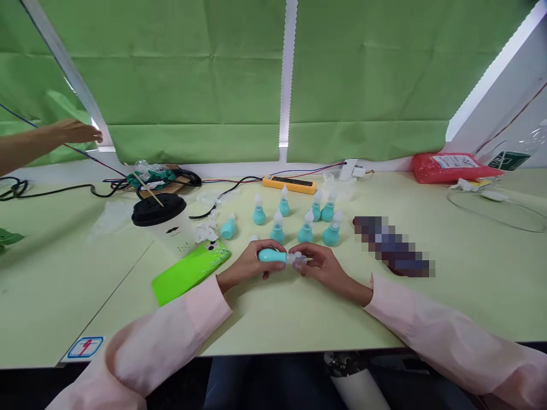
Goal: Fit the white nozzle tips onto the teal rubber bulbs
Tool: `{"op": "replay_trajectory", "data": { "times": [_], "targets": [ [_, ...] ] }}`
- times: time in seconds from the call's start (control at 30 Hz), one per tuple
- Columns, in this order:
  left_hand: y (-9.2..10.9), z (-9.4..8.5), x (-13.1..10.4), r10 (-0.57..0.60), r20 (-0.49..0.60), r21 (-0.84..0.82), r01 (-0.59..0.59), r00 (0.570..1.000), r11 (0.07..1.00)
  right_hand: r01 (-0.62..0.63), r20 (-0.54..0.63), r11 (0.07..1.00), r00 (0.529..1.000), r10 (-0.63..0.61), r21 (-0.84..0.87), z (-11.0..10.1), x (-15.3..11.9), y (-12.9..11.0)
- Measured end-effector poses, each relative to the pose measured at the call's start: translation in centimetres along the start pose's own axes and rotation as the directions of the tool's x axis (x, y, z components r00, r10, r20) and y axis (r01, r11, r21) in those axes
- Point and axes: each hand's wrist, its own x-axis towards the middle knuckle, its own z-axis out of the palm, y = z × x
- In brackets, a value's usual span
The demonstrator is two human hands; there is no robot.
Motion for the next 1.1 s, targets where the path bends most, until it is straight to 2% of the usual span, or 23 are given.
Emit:
{"op": "replay_trajectory", "data": {
  "times": [0.13,0.3,0.4,0.5,0.6,0.7,0.87,1.1],
  "targets": [
    [-0.6,0.0,0.2,-0.019,-0.014,0.095,0.020,1.000,0.995,0.057,0.023,0.986,0.998,-0.055,-0.155,0.0,-0.3,-0.4],
    [-1.3,-0.1,0.2,-0.003,-0.018,0.201,0.006,1.000,0.979,0.107,0.060,0.964,0.994,-0.096,-0.244,0.0,-0.3,-0.5],
    [-1.2,0.1,0.1,0.075,-0.058,0.308,-0.054,0.995,0.950,0.086,0.088,0.967,0.994,-0.066,-0.240,-0.1,-0.3,-0.6],
    [-1.0,0.3,-0.1,0.193,-0.100,0.393,-0.140,0.976,0.909,0.009,0.050,0.989,0.999,-0.002,-0.149,0.0,-0.2,-0.7],
    [-0.9,0.4,-0.2,0.227,-0.124,0.411,-0.158,0.966,0.898,-0.100,0.009,0.994,0.995,0.100,0.043,0.0,-0.1,-0.6],
    [-1.0,0.5,-0.2,0.256,-0.125,0.422,-0.182,0.959,0.888,-0.142,-0.007,0.976,0.989,0.145,0.166,0.0,0.1,-0.4],
    [-1.3,0.7,-0.3,0.319,-0.134,0.447,-0.230,0.938,0.864,-0.149,0.004,0.966,0.989,0.151,0.212,0.0,0.2,-0.6],
    [-1.4,1.4,-0.5,0.413,-0.158,0.485,-0.294,0.897,0.824,-0.223,0.051,0.944,0.975,0.218,0.244,0.4,-0.2,-1.7]
  ]
}}
